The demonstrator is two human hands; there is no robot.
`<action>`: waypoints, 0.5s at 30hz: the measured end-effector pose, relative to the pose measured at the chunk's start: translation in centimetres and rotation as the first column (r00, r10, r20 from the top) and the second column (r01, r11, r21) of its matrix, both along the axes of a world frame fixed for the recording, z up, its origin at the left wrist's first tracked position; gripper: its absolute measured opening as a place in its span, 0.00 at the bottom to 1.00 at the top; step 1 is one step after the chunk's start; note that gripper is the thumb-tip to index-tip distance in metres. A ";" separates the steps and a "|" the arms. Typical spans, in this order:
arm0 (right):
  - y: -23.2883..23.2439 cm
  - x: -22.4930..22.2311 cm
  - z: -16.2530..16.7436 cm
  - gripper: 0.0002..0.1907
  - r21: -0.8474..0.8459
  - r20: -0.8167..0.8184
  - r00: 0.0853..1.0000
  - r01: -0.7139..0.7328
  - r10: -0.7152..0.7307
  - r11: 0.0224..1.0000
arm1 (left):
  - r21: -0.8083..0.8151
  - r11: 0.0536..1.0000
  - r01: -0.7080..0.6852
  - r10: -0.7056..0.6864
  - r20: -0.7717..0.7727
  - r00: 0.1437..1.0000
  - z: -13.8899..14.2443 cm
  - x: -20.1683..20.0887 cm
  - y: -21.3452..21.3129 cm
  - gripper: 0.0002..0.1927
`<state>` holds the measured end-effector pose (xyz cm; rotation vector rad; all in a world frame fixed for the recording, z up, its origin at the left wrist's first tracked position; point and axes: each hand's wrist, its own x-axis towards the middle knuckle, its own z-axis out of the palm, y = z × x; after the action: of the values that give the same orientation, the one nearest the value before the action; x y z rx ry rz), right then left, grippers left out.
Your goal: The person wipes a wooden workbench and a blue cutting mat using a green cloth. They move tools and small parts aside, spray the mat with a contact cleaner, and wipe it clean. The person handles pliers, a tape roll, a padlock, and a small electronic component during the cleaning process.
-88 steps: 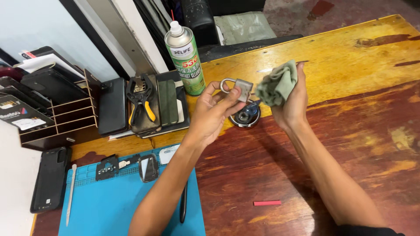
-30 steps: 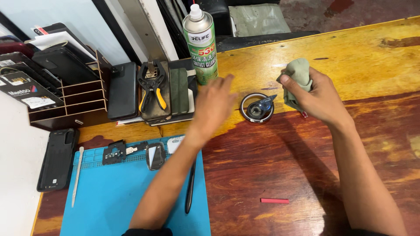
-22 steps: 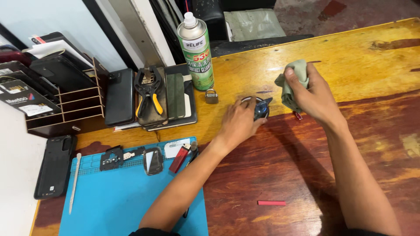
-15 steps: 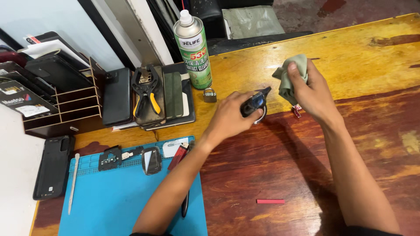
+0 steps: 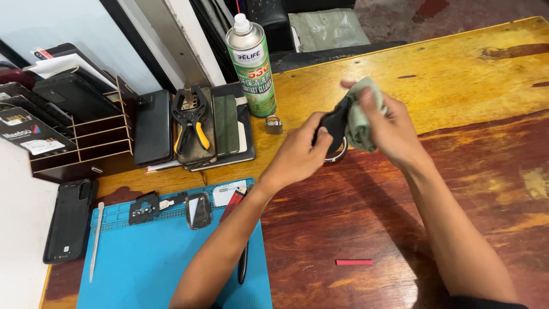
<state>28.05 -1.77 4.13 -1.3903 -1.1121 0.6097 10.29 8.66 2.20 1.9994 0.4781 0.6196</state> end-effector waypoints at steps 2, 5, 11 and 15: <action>0.1 0.3 0.1 0.32 0.045 -0.212 0.977 -0.015 0.025 0.999 | -0.105 0.994 -0.029 0.034 0.043 0.999 -0.1 0.1 0.2 0.15; 0.3 0.1 -0.2 0.34 0.131 -0.317 0.948 0.036 0.008 0.991 | -0.330 0.940 0.090 -0.038 0.160 0.986 -0.3 0.4 0.5 0.15; 0.7 -3.1 -0.8 0.21 0.188 0.433 0.867 0.181 -0.247 0.965 | -0.397 0.918 0.020 0.086 0.247 0.965 -1.1 1.0 -0.4 0.17; -0.1 -2.6 0.8 0.17 0.040 0.460 0.856 0.245 -0.236 0.969 | -0.478 0.875 0.076 0.080 0.298 0.951 -1.1 1.3 -0.7 0.18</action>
<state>25.42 -1.89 4.89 -1.7136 -1.2746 0.1016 11.55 8.01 1.06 1.3926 0.3952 0.7198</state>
